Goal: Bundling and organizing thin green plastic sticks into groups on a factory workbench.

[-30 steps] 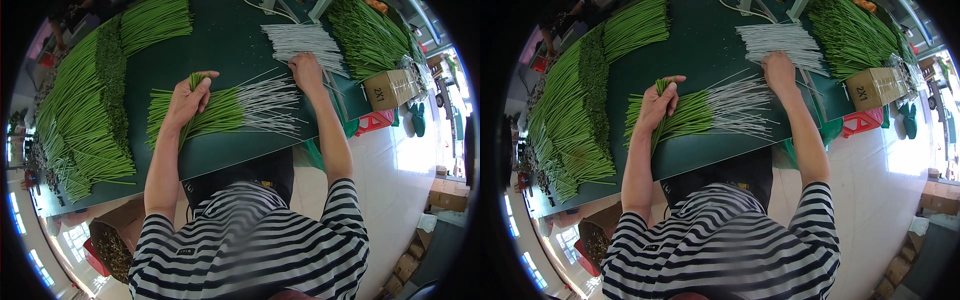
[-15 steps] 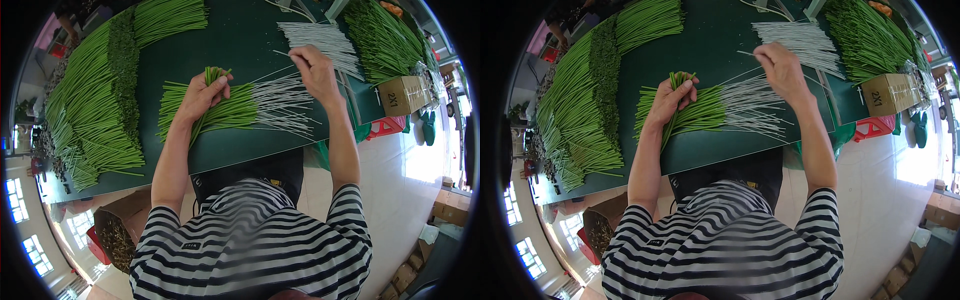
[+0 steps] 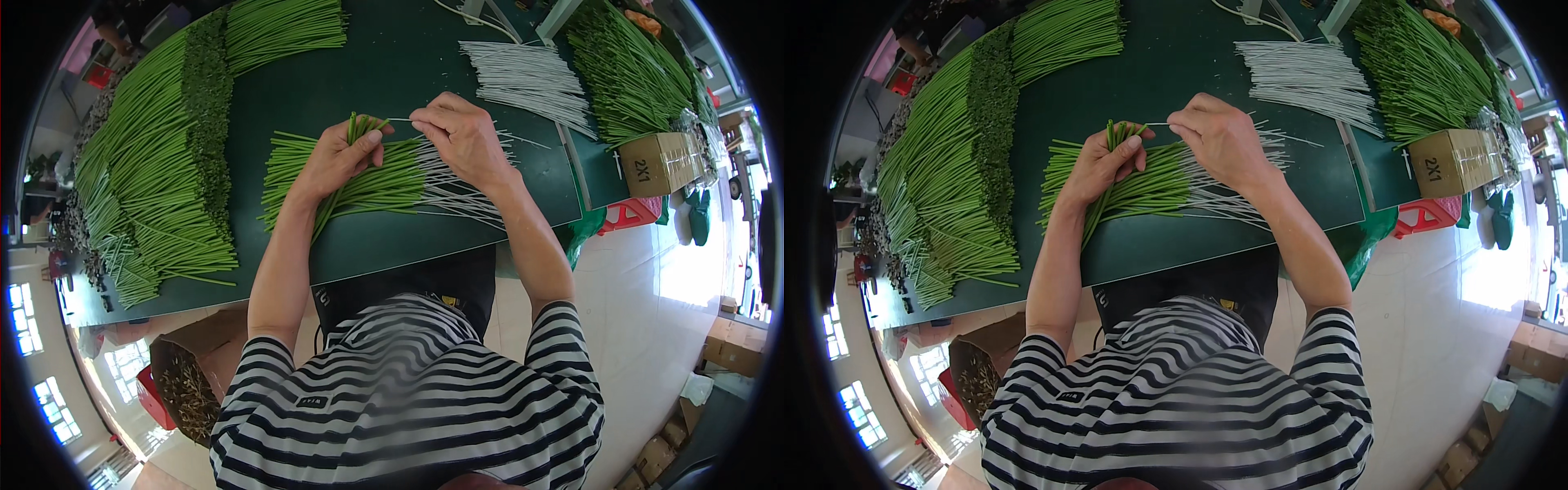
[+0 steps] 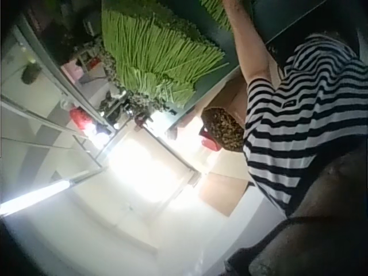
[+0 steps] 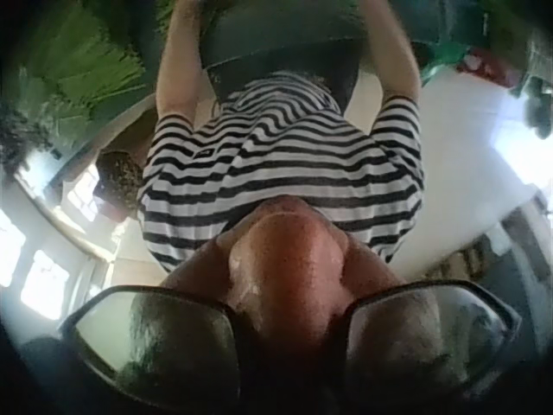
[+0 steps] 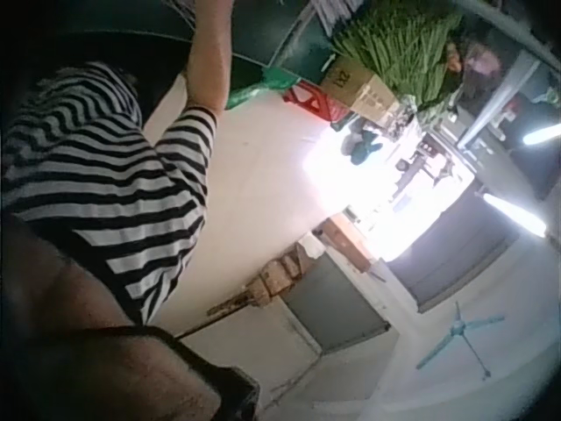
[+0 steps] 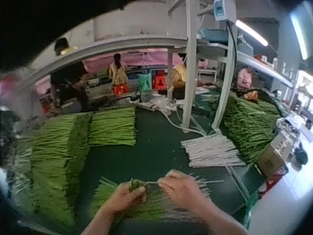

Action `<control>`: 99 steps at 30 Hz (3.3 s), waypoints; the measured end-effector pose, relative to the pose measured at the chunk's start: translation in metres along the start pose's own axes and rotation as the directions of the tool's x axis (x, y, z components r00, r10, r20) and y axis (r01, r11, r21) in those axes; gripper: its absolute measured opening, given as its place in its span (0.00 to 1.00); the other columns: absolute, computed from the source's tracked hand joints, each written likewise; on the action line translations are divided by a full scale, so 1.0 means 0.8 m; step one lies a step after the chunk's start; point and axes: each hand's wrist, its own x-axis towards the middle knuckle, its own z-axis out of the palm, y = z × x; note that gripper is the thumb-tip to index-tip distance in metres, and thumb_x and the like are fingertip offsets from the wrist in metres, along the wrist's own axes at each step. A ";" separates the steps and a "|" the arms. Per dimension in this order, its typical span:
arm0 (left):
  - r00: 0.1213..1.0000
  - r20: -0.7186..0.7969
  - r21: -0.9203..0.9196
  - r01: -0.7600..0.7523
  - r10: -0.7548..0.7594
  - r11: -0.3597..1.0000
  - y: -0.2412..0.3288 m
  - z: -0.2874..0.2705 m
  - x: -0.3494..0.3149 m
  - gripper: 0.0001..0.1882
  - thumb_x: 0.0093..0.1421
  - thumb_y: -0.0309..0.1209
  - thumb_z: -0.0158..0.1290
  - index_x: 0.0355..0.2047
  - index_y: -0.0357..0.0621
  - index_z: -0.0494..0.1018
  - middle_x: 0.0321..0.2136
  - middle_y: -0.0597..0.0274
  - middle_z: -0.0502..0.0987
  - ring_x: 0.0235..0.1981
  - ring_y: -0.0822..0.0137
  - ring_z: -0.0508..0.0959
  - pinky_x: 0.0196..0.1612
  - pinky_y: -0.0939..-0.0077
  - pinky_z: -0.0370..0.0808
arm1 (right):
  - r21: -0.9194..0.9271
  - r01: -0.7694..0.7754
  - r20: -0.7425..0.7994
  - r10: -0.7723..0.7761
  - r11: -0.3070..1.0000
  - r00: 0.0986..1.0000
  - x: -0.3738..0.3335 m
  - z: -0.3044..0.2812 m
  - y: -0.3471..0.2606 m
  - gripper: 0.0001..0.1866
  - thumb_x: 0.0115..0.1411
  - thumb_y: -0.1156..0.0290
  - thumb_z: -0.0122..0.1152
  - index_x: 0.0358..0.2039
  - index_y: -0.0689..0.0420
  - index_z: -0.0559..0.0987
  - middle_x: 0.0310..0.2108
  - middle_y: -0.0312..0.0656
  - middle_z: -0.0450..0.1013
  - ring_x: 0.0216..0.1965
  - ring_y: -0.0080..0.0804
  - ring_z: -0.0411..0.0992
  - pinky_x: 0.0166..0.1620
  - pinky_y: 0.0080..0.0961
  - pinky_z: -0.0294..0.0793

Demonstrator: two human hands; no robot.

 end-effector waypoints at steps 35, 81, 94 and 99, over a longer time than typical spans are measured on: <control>0.993 0.110 0.359 -0.071 0.033 0.931 0.013 0.016 -0.008 0.13 0.76 0.35 0.53 0.48 0.38 0.82 0.31 0.64 0.79 0.34 0.74 0.75 0.39 0.75 0.73 | -0.107 0.135 0.296 -0.098 0.985 0.950 -0.013 -0.006 -0.006 0.08 0.62 0.72 0.69 0.39 0.63 0.86 0.38 0.45 0.81 0.43 0.44 0.75 0.48 0.38 0.77; 0.998 0.047 -0.007 0.045 -0.045 0.999 0.006 0.006 -0.002 0.19 0.77 0.43 0.53 0.54 0.39 0.76 0.25 0.72 0.73 0.25 0.83 0.67 0.27 0.85 0.61 | -0.036 0.064 -0.009 -0.064 0.997 0.998 -0.020 -0.008 -0.002 0.10 0.64 0.80 0.66 0.45 0.57 0.87 0.37 0.44 0.79 0.36 0.43 0.79 0.37 0.33 0.79; 0.998 0.049 0.007 0.040 -0.040 0.999 0.009 0.006 -0.004 0.16 0.79 0.38 0.49 0.54 0.37 0.77 0.24 0.71 0.71 0.25 0.81 0.66 0.27 0.83 0.62 | -0.002 -0.005 0.024 0.005 1.000 1.000 -0.022 0.001 0.001 0.09 0.66 0.79 0.64 0.45 0.58 0.87 0.37 0.45 0.79 0.36 0.43 0.80 0.37 0.33 0.79; 0.998 0.050 0.027 0.047 -0.049 0.999 0.005 0.007 -0.002 0.16 0.79 0.37 0.49 0.54 0.37 0.77 0.24 0.72 0.70 0.25 0.81 0.66 0.28 0.82 0.61 | -0.051 0.046 0.038 -0.044 0.998 0.998 -0.020 -0.003 0.004 0.11 0.64 0.80 0.65 0.45 0.57 0.87 0.37 0.44 0.79 0.37 0.43 0.79 0.38 0.33 0.80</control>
